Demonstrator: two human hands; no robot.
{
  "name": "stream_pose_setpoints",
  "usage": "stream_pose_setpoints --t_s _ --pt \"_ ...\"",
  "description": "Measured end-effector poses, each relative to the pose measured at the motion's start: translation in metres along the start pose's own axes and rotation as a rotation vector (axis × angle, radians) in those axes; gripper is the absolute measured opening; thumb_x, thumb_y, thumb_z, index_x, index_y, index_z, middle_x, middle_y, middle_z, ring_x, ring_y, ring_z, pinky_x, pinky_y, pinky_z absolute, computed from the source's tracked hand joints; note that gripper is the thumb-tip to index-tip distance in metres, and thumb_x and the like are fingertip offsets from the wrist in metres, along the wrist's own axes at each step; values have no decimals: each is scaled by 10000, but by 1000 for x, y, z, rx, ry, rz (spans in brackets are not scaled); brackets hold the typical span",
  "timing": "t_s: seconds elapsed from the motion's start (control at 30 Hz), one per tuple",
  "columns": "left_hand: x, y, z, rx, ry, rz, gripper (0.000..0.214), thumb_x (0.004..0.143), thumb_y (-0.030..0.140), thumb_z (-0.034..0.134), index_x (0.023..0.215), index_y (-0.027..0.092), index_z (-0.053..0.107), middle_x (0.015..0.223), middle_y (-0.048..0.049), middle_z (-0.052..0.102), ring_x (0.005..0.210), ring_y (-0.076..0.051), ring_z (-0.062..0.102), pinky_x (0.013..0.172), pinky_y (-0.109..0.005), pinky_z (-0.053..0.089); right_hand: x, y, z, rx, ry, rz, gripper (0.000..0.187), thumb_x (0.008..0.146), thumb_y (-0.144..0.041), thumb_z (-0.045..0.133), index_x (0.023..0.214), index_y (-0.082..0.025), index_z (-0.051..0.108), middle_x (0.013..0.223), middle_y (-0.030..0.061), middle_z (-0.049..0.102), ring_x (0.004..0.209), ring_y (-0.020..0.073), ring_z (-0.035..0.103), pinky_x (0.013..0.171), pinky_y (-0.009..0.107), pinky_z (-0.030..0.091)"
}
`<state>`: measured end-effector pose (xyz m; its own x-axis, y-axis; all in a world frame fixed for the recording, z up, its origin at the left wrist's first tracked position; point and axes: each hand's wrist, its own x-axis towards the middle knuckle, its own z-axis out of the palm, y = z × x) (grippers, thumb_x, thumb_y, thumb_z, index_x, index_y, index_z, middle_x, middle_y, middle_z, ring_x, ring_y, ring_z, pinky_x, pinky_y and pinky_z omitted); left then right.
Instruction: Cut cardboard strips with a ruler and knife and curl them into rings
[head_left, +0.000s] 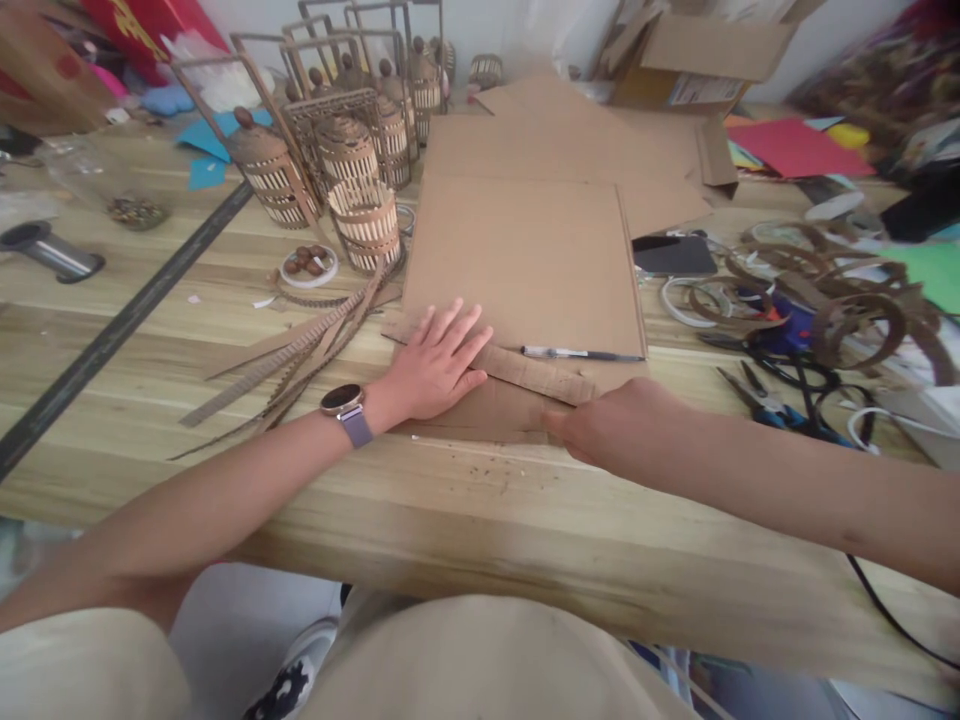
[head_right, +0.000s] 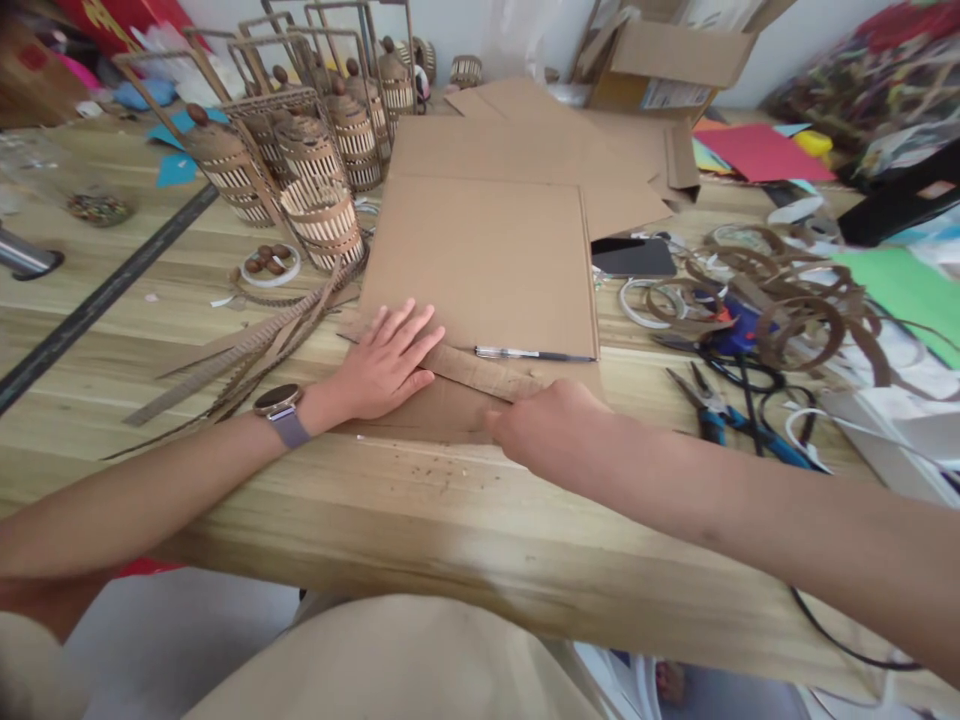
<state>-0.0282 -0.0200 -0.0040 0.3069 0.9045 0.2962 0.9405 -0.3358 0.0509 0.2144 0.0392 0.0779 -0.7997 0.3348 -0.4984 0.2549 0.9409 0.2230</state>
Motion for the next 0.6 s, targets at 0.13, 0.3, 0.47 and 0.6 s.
stream_pose_setpoints --t_s 0.13,0.3,0.47,0.6 --pt "4 8 -6 -11 -32 -27 586 1019 442 382 1471 70 403 1576 -239 286 1478 -414 176 1164 -636 153 4 2 -5 -16 -3 -38 259 892 -90 482 1033 -207 665 640 35 674 664 218 665 560 291 393" --pt "7 24 -6 -51 -116 -46 591 1025 442 352 1491 79 377 1587 -218 277 1486 -397 162 1173 -614 158 14 3 0 -65 26 -109 249 847 -58 504 971 -210 657 625 11 646 641 223 664 563 296 407" --pt "5 27 -1 -30 -122 -46 599 1018 454 364 1495 91 382 1585 -197 297 1484 -390 179 1183 -596 149 12 3 0 -98 28 -140 318 778 7 519 996 -190 640 663 19 660 634 228 670 556 297 408" --pt "3 26 0 -7 -104 -29 597 1020 446 357 1492 81 386 1583 -196 303 1481 -396 182 1183 -594 147 6 4 -3 -38 -43 -106 269 829 -14 513 1024 -162 624 674 51 680 655 223 674 539 277 375"
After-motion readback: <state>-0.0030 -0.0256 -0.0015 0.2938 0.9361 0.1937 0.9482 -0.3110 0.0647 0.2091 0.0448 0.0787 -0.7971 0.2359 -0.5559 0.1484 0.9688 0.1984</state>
